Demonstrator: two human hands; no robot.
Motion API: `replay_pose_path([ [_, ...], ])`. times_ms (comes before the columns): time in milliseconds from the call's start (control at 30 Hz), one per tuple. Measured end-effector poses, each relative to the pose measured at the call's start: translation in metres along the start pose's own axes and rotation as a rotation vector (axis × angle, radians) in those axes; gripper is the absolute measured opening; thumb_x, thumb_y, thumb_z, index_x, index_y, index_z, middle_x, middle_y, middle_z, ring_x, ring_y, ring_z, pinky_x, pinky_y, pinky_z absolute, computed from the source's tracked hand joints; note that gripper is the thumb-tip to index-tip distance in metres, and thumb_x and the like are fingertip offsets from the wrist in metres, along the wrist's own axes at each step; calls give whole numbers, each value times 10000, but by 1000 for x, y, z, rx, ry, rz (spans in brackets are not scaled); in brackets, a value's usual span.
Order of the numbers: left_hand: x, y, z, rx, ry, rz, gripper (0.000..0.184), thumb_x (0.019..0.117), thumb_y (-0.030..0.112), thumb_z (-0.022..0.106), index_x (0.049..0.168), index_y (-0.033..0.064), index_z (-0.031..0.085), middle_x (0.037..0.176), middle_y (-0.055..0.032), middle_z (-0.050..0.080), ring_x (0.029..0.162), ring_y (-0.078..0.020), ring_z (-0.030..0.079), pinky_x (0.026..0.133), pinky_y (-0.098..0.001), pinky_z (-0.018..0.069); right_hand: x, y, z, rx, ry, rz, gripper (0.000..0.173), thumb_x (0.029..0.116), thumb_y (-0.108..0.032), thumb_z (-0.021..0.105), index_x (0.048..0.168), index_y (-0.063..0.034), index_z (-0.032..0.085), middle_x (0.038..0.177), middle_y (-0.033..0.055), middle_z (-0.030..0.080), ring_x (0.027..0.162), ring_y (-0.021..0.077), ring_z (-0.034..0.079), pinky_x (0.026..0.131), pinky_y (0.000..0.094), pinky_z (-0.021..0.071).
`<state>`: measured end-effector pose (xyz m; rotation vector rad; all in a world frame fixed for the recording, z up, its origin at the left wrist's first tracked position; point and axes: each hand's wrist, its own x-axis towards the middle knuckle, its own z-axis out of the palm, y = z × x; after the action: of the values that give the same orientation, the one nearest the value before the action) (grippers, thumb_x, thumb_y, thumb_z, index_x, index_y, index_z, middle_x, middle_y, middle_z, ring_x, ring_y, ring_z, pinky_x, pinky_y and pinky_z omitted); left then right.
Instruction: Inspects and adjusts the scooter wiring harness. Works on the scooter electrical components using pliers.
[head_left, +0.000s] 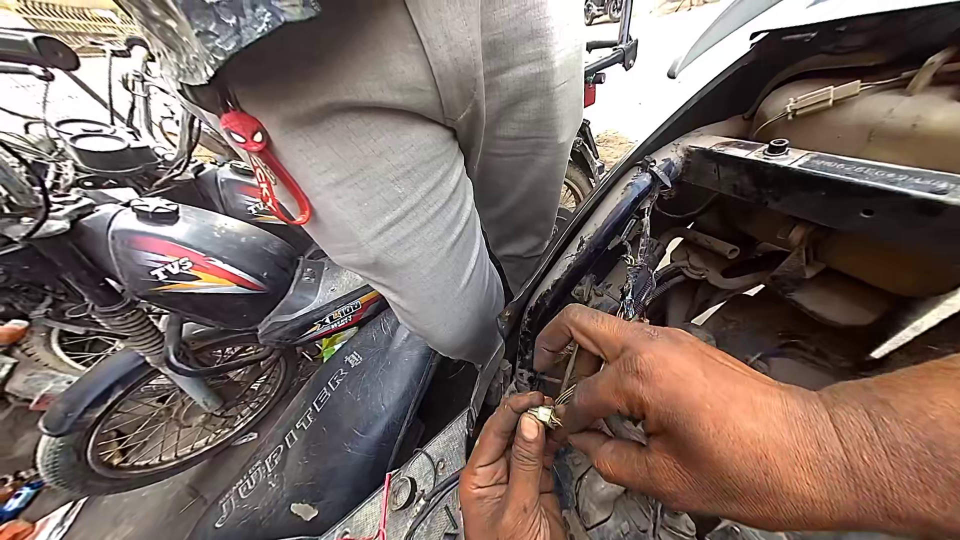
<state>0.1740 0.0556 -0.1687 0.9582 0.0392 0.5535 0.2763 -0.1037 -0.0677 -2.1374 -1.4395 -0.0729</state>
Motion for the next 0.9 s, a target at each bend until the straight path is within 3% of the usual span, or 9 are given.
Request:
replay_pose_path([
  [67, 0, 1, 0, -7, 23, -1, 222, 1039, 18, 529, 1210, -78, 633, 1103, -219, 667, 940, -258, 714, 876, -432, 614, -5, -3, 5, -11, -23, -8, 102, 921, -309, 697, 924, -300, 798, 1369, -101, 554, 882, -36, 585, 653, 220, 535],
  [167, 3, 4, 0, 6, 59, 16, 218, 1035, 11, 531, 1207, -72, 638, 1077, -203, 679, 920, -236, 715, 866, -400, 614, -13, -12, 14, 12, -133, 32, 277, 927, -306, 661, 1183, -255, 753, 1600, -21, 376, 1141, 80, 591, 825, 314, 567],
  [233, 4, 4, 0, 9, 69, 15, 219, 1036, 16, 535, 1209, -70, 638, 1071, -198, 683, 920, -230, 715, 864, -394, 612, -15, -15, 16, 43, -207, 60, 384, 926, -316, 667, 1297, -223, 702, 1663, 12, 277, 1234, 150, 560, 910, 356, 554],
  [300, 2, 4, 0, -15, 79, -12, 222, 1037, 15, 532, 1215, -69, 634, 1080, -198, 676, 928, -231, 711, 865, -394, 612, -15, -15, 16, 44, -255, 49, 428, 926, -318, 671, 1338, -207, 681, 1700, 29, 209, 1353, 207, 482, 1010, 386, 508],
  [400, 1, 6, 1, -145, 76, -87, 228, 1047, 19, 508, 1228, -58, 623, 1096, -193, 671, 972, -227, 704, 883, -377, 604, -15, -16, 15, 16, -326, 20, 471, 935, -315, 666, 1387, -184, 642, 1717, 86, 176, 1477, 305, 373, 1104, 481, 444],
  [533, 1, 5, 0, -332, 61, -175, 225, 1060, 44, 488, 1227, -23, 624, 1089, -185, 689, 995, -229, 713, 892, -382, 601, -18, -20, 16, -42, -362, -40, 627, 932, -340, 674, 1506, -143, 516, 1727, 143, 120, 1516, 368, 308, 1150, 510, 397],
  [700, -1, 3, -2, -454, 31, -230, 235, 1072, 65, 463, 1253, 5, 602, 1150, -173, 681, 1072, -245, 697, 958, -418, 574, -20, -22, 17, -60, -370, -62, 727, 907, -351, 692, 1533, -65, 456, 1723, 191, 93, 1513, 402, 309, 1126, 523, 418],
  [800, -2, 3, -2, -496, 26, -257, 248, 1072, 71, 467, 1282, 12, 585, 1166, -178, 677, 1087, -256, 694, 974, -439, 565, -20, -22, 16, -68, -383, -71, 743, 902, -345, 703, 1527, -34, 449, 1723, 195, 90, 1515, 414, 297, 1137, 523, 409],
  [900, -1, 2, -3, -507, 13, -260, 261, 1074, 71, 459, 1306, 10, 563, 1176, -186, 672, 1097, -270, 690, 983, -454, 560, -19, -20, 16, -72, -361, -84, 664, 904, -319, 698, 1479, -44, 512, 1709, 179, 171, 1501, 401, 328, 1138, 503, 418],
])
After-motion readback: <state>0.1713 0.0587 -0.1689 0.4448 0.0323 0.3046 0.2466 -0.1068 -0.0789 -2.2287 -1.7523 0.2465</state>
